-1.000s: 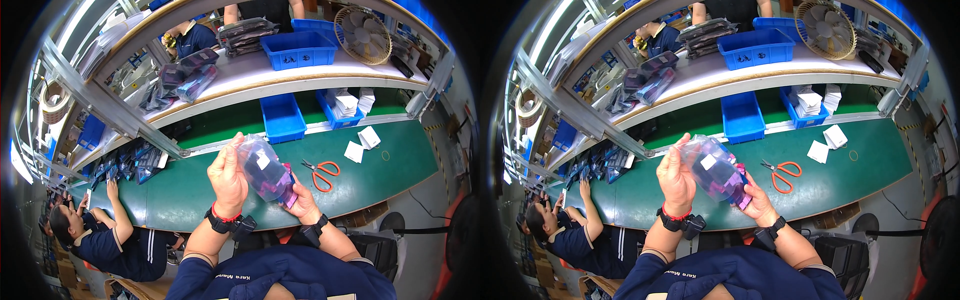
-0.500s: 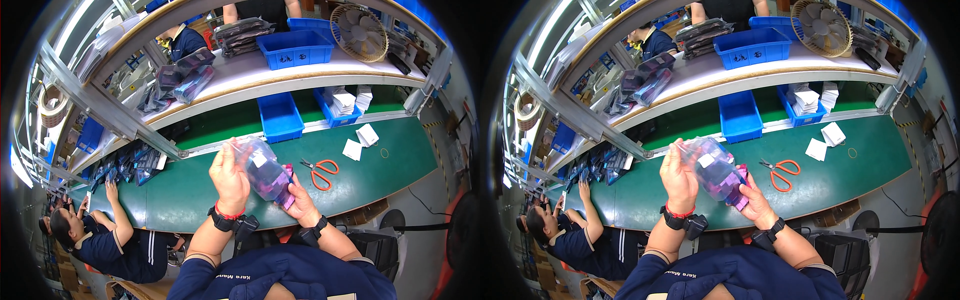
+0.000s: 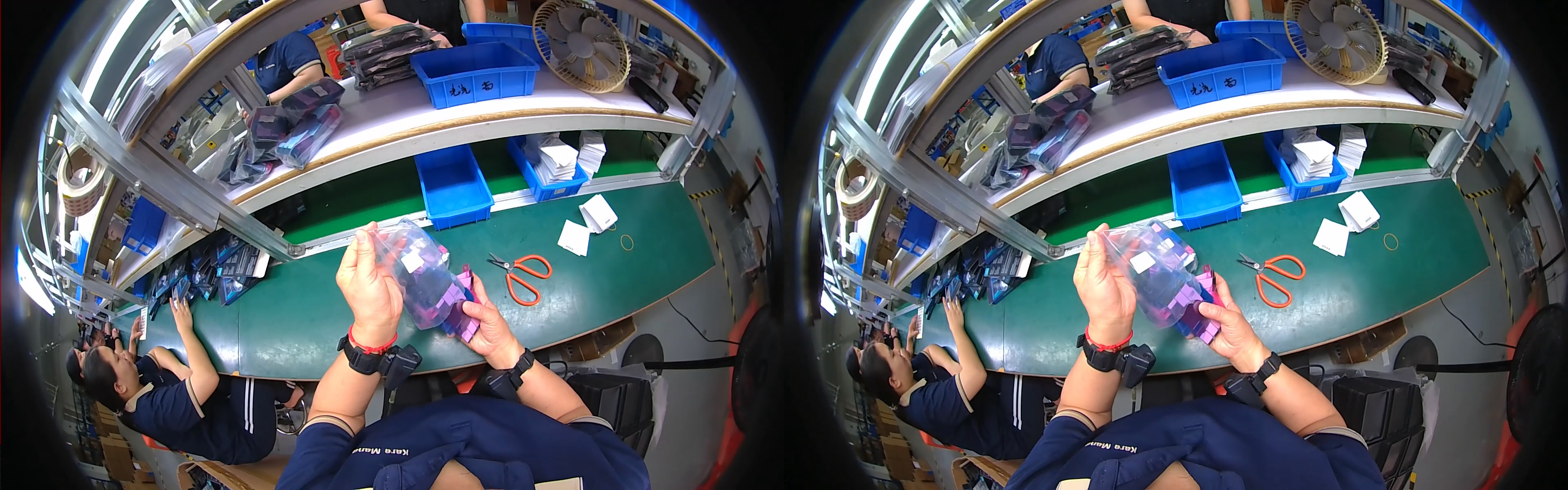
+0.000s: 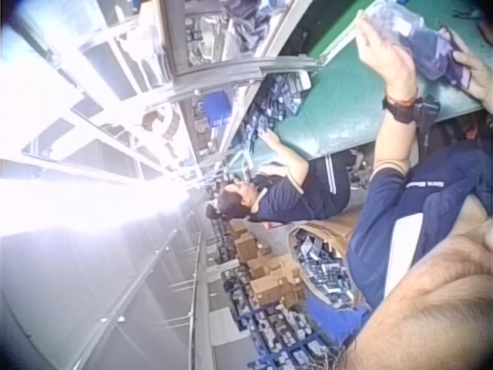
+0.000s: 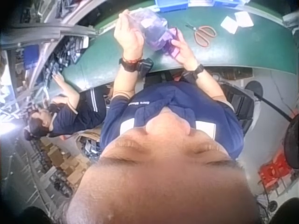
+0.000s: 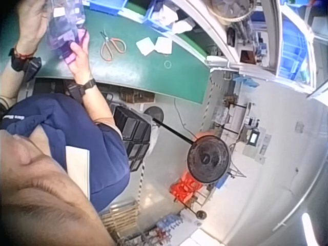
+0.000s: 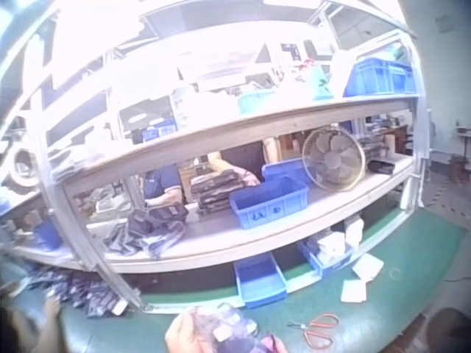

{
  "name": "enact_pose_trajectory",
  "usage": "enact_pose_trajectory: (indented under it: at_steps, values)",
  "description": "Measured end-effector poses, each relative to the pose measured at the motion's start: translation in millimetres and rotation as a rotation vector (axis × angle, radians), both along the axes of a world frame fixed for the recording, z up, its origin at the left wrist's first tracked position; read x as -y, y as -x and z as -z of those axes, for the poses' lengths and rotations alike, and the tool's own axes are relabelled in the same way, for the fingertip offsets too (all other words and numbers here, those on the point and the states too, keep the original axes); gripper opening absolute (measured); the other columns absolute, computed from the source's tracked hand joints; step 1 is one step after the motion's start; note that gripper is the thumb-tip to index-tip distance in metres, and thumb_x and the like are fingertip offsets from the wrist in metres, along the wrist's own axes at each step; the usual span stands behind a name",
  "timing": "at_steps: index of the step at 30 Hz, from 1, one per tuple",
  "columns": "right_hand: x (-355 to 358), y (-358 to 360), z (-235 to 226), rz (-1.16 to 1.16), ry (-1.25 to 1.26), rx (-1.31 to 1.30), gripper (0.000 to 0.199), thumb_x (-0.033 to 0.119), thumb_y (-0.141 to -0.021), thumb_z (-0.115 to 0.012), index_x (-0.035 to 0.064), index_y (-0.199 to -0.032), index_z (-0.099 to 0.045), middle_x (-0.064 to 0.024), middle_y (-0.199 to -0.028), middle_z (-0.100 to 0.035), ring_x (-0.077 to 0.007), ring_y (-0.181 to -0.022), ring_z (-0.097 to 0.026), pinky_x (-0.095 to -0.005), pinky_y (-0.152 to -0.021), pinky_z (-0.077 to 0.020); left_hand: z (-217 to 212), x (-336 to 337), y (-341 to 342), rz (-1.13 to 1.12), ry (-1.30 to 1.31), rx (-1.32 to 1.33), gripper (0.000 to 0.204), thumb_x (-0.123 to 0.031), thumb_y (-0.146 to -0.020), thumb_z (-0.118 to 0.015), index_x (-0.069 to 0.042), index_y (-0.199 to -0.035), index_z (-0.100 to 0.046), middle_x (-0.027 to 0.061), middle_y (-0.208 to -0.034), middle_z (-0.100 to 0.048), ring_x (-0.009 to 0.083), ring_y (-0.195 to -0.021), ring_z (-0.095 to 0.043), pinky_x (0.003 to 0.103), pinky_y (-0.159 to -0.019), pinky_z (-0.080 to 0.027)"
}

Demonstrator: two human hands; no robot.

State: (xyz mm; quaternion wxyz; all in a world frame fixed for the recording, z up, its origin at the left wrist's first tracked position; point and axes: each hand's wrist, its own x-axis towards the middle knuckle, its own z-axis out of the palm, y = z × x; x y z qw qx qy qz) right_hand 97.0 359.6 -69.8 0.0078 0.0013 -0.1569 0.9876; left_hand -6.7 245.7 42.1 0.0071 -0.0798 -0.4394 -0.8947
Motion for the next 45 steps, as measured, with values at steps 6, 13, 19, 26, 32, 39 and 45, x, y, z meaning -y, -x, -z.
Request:
enact_pose_trajectory:
  at_steps: [6,13,19,26,32,39,45]
  values:
    - [2,-5,-19,0.060,-0.106,-0.005,0.073,0.011,-0.079,-0.064,0.0232,-0.139,-0.024,-0.0115,-0.122,-0.046,-0.0278,-0.095,-0.060,-0.0377,-0.052,-0.0566,3,2,1,0.010,0.019,0.001,0.030,-0.025,-0.092,-0.054,0.003,-0.104,-0.057,0.0069,-0.090,-0.058,0.0168,-0.084,-0.058,0.039,-0.077,-0.053]
    - [-2,-2,-6,0.019,-0.102,0.019,0.063,0.012,-0.081,-0.061,0.0226,-0.134,-0.030,-0.0114,-0.117,-0.048,-0.0268,-0.087,-0.062,-0.0343,-0.045,-0.0563,4,0,4,0.000,0.027,0.007,0.031,-0.026,-0.092,-0.054,0.003,-0.104,-0.057,0.0068,-0.088,-0.058,0.0177,-0.083,-0.058,0.040,-0.077,-0.052]
    - [0,-6,5,-0.003,-0.083,0.047,0.050,0.010,-0.082,-0.059,0.0195,-0.123,-0.034,-0.0105,-0.111,-0.049,-0.0262,-0.086,-0.063,-0.0367,-0.047,-0.0566,9,3,15,-0.068,0.022,0.044,0.029,-0.025,-0.093,-0.054,0.001,-0.104,-0.057,0.0068,-0.088,-0.058,0.0172,-0.082,-0.058,0.039,-0.076,-0.052]
    - [0,-16,5,-0.018,-0.047,0.038,0.046,0.010,-0.083,-0.060,0.0183,-0.120,-0.035,-0.0105,-0.112,-0.050,-0.0265,-0.089,-0.062,-0.0368,-0.054,-0.0576,11,16,41,-0.168,-0.086,-0.021,0.029,-0.026,-0.093,-0.054,0.001,-0.101,-0.057,0.0080,-0.084,-0.060,0.0175,-0.076,-0.059,0.037,-0.071,-0.051]
    - [-1,-16,3,0.062,0.013,0.087,0.041,0.010,-0.085,-0.059,0.0156,-0.119,-0.037,-0.0119,-0.120,-0.050,-0.0292,-0.108,-0.054,-0.0497,-0.087,-0.0497,19,32,64,-0.246,0.057,-0.067,0.027,-0.024,-0.093,-0.053,0.002,-0.100,-0.057,0.0077,-0.083,-0.061,0.0164,-0.074,-0.059,0.033,-0.069,-0.052]
    - [0,-6,1,0.146,0.031,0.244,0.046,0.012,-0.087,-0.058,0.0135,-0.127,-0.036,-0.0111,-0.119,-0.051,-0.0266,-0.101,-0.058,-0.0436,-0.085,-0.0517,83,42,40,-0.201,0.192,0.034,0.021,-0.017,-0.094,-0.051,0.001,-0.098,-0.059,0.0015,-0.074,-0.057,0.0086,-0.066,-0.055,0.022,-0.059,-0.047]
    - [-38,19,-13,0.288,-0.074,0.207,0.043,0.007,-0.086,-0.059,0.0094,-0.123,-0.037,-0.0097,-0.115,-0.051,-0.0236,-0.106,-0.055,-0.0400,-0.089,-0.0493,66,71,19,0.553,0.508,-0.055,0.037,-0.026,-0.087,-0.062,0.000,-0.113,-0.057,0.0006,-0.076,-0.057,0.0027,-0.062,-0.046,0.018,-0.055,-0.038]
